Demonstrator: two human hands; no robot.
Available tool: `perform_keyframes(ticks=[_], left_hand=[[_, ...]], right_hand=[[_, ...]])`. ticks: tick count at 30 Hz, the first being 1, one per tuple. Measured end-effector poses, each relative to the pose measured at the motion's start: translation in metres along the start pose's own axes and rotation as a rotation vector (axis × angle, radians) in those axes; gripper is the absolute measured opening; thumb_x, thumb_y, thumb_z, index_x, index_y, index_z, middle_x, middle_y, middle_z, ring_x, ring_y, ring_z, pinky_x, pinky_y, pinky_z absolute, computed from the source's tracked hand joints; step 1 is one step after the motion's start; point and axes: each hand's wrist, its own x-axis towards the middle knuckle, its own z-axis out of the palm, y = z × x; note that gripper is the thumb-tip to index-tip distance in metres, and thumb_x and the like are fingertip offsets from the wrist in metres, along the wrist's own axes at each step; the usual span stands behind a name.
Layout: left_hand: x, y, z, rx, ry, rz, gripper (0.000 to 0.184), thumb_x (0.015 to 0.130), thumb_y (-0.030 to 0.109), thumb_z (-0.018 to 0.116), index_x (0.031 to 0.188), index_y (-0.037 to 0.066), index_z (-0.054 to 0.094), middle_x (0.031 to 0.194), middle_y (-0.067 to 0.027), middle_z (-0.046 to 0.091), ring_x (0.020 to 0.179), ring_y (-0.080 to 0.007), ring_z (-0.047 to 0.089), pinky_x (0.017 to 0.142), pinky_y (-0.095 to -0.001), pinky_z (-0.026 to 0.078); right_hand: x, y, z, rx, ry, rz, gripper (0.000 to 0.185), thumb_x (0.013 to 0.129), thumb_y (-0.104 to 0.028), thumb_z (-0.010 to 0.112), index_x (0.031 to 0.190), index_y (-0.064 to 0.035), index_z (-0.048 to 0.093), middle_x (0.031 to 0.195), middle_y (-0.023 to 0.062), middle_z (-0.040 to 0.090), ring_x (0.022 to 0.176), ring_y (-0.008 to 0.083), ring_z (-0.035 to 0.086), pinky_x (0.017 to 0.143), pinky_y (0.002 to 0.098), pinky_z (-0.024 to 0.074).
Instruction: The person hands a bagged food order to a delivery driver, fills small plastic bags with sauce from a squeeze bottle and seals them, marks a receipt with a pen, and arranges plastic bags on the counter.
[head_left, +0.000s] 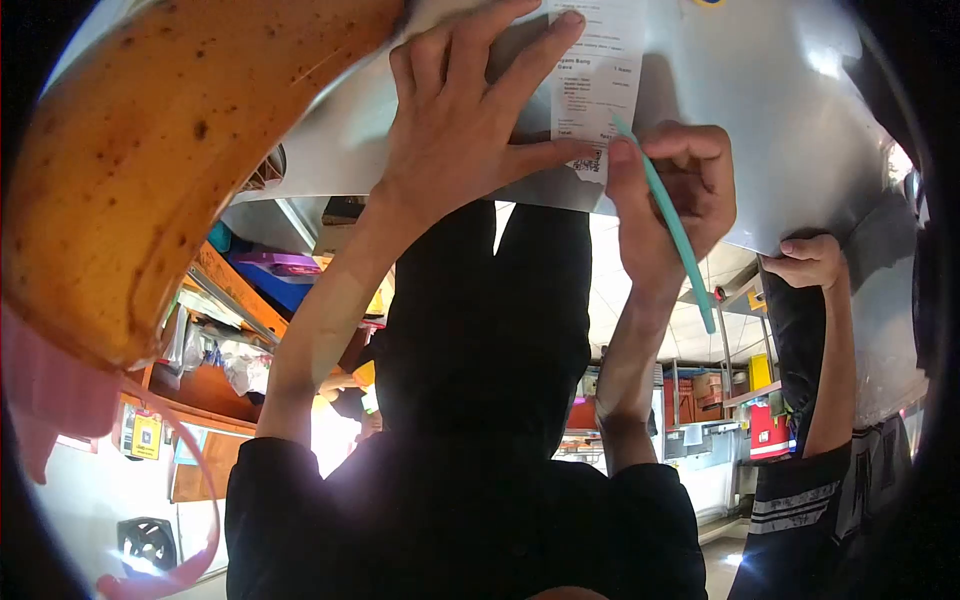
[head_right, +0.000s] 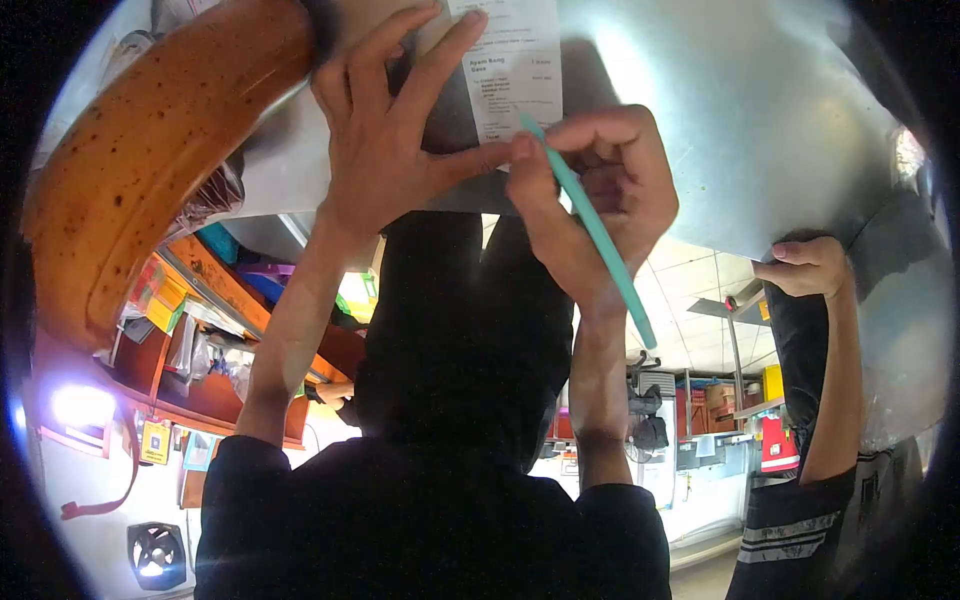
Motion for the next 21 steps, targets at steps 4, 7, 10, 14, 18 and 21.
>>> perform_keyframes(ticks=[4, 7, 10, 14, 18, 21], left_hand=[[0.001, 0.001, -0.006, -0.044, -0.079, -0.037, 0.077, 0.076, 0.063, 0.066, 0.134, 0.014, 0.056, 0.137, -0.0099, 0.042, 0.119, -0.0268, 0.037, 0.097, -0.0424, 0.028], [-0.001, 0.001, 0.001, 0.022, 0.018, -0.010, 0.076, 0.075, 0.061, 0.067, 0.133, 0.013, 0.056, 0.135, -0.0103, 0.043, 0.118, -0.0274, 0.038, 0.098, -0.0422, 0.027], [-0.001, 0.001, 0.000, 0.034, -0.012, -0.023, 0.075, 0.075, 0.060, 0.067, 0.133, 0.013, 0.056, 0.134, -0.0106, 0.044, 0.118, -0.0276, 0.038, 0.099, -0.0420, 0.027], [0.000, 0.001, -0.003, -0.030, -0.044, -0.055, 0.075, 0.075, 0.059, 0.067, 0.133, 0.013, 0.056, 0.133, -0.0107, 0.044, 0.118, -0.0275, 0.038, 0.098, -0.0417, 0.028], [0.001, 0.002, -0.006, 0.020, -0.039, -0.032, 0.078, 0.074, 0.062, 0.067, 0.133, 0.013, 0.056, 0.134, -0.0113, 0.045, 0.118, -0.0274, 0.038, 0.098, -0.0418, 0.028], [0.002, 0.002, -0.007, -0.007, -0.049, -0.041, 0.079, 0.074, 0.064, 0.067, 0.133, 0.013, 0.056, 0.134, -0.0117, 0.045, 0.118, -0.0274, 0.038, 0.098, -0.0418, 0.028]], right_hand=[[0.006, 0.014, 0.009, -0.264, 0.011, -0.158, 0.019, 0.074, -0.003, 0.078, 0.084, -0.0045, 0.061, 0.070, 0.0003, 0.062, 0.059, 0.0017, 0.056, 0.052, 0.0152, 0.0405], [0.009, 0.019, 0.010, -0.278, -0.078, -0.188, 0.019, 0.076, 0.002, 0.077, 0.085, -0.0016, 0.060, 0.078, 0.0046, 0.065, 0.070, 0.0069, 0.063, 0.062, 0.0197, 0.0489], [0.011, 0.023, 0.013, -0.265, -0.097, -0.199, 0.019, 0.075, 0.002, 0.078, 0.083, -0.0010, 0.061, 0.078, 0.0044, 0.066, 0.071, 0.0071, 0.063, 0.064, 0.0204, 0.0489], [0.012, 0.017, 0.015, -0.270, -0.134, -0.152, 0.017, 0.076, 0.002, 0.077, 0.081, -0.0009, 0.061, 0.077, 0.0039, 0.066, 0.071, 0.0062, 0.062, 0.063, 0.0191, 0.0477], [0.014, 0.020, 0.019, -0.318, -0.063, -0.163, 0.017, 0.077, 0.002, 0.077, 0.079, -0.0003, 0.060, 0.076, 0.0044, 0.065, 0.067, 0.0048, 0.060, 0.060, 0.0175, 0.0455], [0.016, 0.022, 0.022, -0.278, -0.030, -0.193, 0.019, 0.075, -0.004, 0.078, 0.071, -0.0033, 0.059, 0.063, -0.0018, 0.059, 0.057, 0.0008, 0.054, 0.048, 0.0167, 0.0362]])
